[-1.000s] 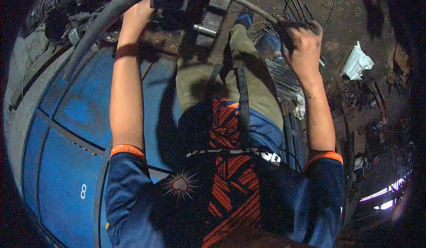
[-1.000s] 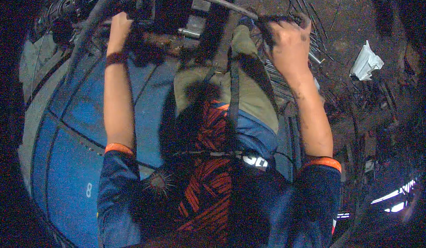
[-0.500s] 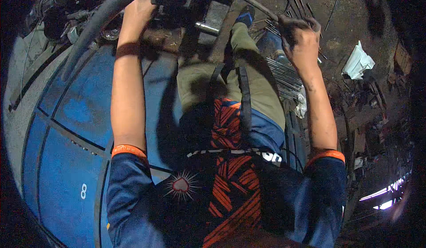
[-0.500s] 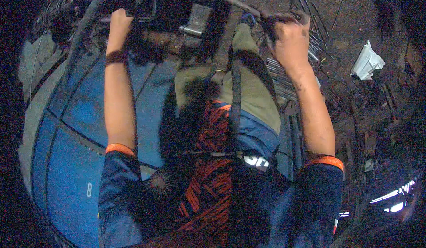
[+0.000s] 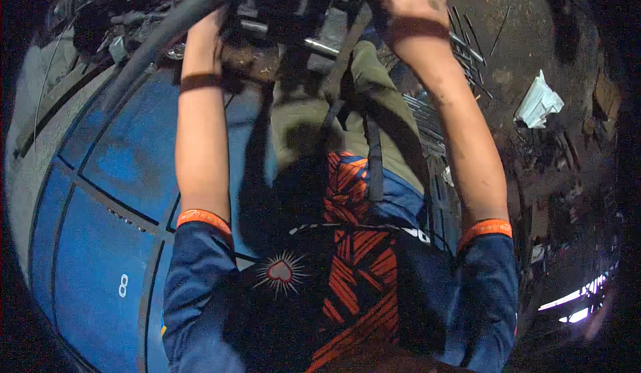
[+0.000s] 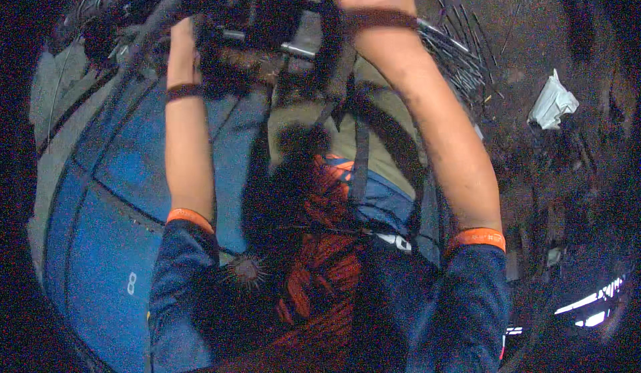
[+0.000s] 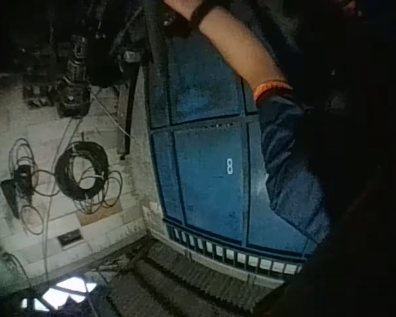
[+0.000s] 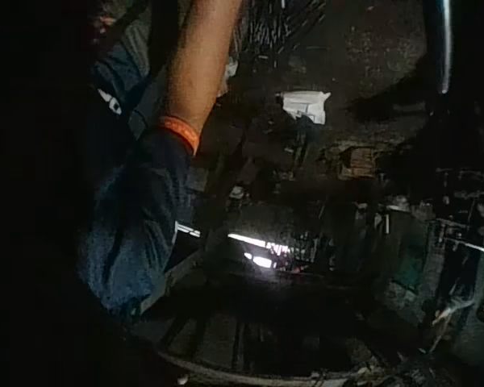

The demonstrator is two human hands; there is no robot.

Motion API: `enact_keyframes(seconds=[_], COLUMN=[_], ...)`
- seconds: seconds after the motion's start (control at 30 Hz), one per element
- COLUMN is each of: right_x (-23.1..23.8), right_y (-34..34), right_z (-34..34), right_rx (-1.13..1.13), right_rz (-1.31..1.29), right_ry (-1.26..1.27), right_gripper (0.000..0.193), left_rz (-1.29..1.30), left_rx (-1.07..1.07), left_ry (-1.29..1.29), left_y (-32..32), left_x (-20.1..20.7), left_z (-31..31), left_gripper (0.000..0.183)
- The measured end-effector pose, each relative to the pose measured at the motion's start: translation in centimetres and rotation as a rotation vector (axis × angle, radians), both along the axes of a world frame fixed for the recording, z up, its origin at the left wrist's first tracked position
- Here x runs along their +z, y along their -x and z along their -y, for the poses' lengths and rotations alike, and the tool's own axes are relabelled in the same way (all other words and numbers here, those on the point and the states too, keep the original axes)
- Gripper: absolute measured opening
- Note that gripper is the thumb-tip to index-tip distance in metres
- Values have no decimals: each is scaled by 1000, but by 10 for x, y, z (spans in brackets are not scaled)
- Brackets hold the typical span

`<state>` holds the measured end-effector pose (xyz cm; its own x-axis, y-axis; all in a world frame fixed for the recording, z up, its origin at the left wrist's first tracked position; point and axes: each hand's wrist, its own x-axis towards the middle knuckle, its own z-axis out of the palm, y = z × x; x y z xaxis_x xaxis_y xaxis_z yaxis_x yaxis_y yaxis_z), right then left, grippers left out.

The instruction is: The person bends metal rods using a bending machine, removes the bent rods, places them onto a stack of rods, and picks up another metal rod.

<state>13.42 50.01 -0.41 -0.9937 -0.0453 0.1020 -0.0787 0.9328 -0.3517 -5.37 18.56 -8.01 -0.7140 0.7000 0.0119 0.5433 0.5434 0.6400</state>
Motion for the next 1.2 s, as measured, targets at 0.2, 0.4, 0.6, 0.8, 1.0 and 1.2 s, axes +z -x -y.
enact_keyframes(seconds=[0.2,0.4,0.6,0.8,1.0,1.2], right_x=[117,173,129,189,189,202], right_y=[1,24,-19,-84,-29,83], right_z=[3,-47,-100,36,35,12], right_rx=[196,-10,-31,231,102,356], right_rz=[243,21,261,1290,34,2], right_ry=[44,42,-302,265,411,-494], right_gripper=[15,40,33,41,28,54], left_rz=[70,797,645,888,810,785], left_rx=[274,804,788,809,875,756], left_ry=[-370,-775,-686,-828,-749,-936], left_y=[-9,-3,4,9,13,16], left_x=[11,11,8,16,23,12], left_z=[-15,-26,-20,-26,-28,-25], left_gripper=[37,39,30,31,29,23])
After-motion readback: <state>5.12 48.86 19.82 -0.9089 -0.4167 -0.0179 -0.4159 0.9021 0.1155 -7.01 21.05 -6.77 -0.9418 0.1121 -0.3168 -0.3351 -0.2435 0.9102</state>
